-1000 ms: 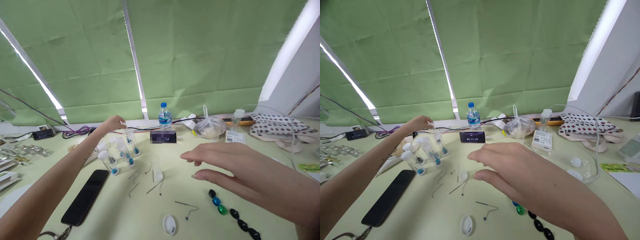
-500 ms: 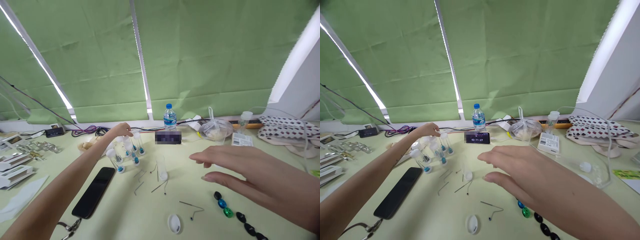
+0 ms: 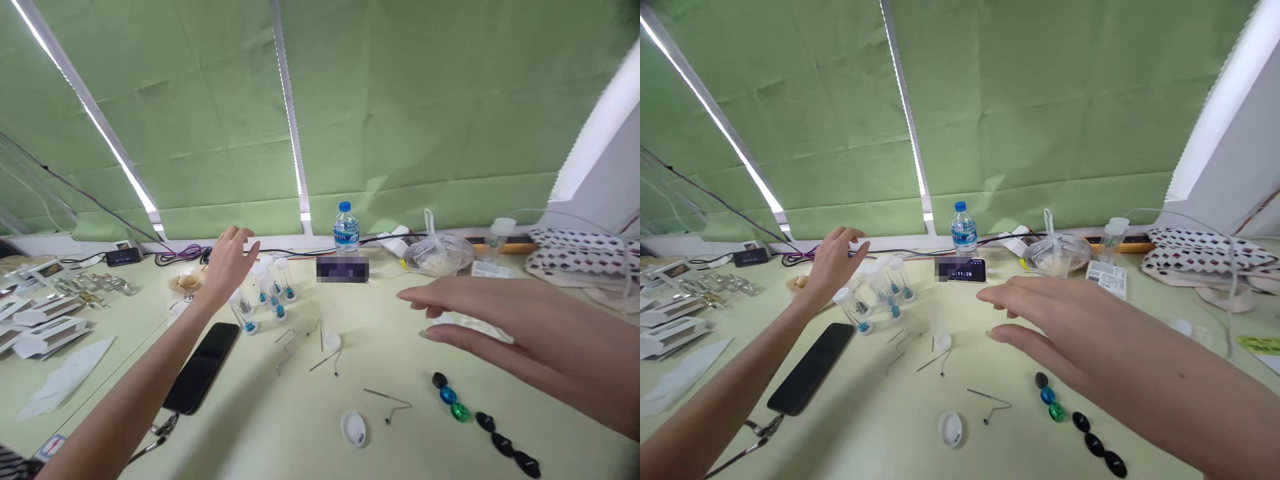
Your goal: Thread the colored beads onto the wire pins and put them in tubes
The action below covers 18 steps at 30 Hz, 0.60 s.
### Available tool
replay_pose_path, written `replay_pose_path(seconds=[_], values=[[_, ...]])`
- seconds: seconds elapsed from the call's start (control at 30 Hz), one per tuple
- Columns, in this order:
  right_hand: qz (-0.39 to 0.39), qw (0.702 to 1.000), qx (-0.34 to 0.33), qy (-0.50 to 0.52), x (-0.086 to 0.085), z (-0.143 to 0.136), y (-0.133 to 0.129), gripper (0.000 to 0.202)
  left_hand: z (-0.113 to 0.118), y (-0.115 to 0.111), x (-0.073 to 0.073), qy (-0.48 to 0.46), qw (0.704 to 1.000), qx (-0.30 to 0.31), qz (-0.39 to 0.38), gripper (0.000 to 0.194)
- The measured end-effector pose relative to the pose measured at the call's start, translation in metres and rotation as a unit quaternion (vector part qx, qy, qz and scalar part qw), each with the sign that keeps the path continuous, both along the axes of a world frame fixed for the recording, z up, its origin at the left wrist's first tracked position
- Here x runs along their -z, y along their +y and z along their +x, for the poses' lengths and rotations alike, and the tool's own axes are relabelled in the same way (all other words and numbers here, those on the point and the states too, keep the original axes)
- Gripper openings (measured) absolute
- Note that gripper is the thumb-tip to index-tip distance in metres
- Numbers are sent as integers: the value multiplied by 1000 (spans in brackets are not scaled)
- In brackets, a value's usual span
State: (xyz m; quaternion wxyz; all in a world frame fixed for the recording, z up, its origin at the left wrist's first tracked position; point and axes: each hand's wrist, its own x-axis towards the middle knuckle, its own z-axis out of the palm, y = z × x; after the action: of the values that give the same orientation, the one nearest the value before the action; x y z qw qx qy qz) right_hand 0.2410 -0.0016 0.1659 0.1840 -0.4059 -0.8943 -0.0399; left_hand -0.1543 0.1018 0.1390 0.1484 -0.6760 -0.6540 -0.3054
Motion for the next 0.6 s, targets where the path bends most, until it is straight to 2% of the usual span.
replay_pose_path(seconds=[0.07, 0.13, 0.27, 0.33, 0.43, 0.6], values=[[17, 1000, 9, -14, 3, 2, 1, 35, 3, -26, 13, 46, 996, 24, 71, 28], [33, 999, 16, -22, 5, 2, 3, 35, 5, -43, 27, 123, 986, 39, 107, 26], [74, 997, 6, -31, 7, -4, 3, 32, 9, -46, 46, 164, 984, -28, 58, 40], [105, 994, -5, -28, 9, -7, 2, 31, 13, -39, 48, 163, 985, -50, -3, 46], [129, 991, -12, -32, 10, -10, -1, 32, 17, -30, 46, 163, 983, -50, -71, 43], [139, 989, -15, -40, 8, -9, -5, 33, 9, -30, 41, 154, 981, -42, -108, 38]])
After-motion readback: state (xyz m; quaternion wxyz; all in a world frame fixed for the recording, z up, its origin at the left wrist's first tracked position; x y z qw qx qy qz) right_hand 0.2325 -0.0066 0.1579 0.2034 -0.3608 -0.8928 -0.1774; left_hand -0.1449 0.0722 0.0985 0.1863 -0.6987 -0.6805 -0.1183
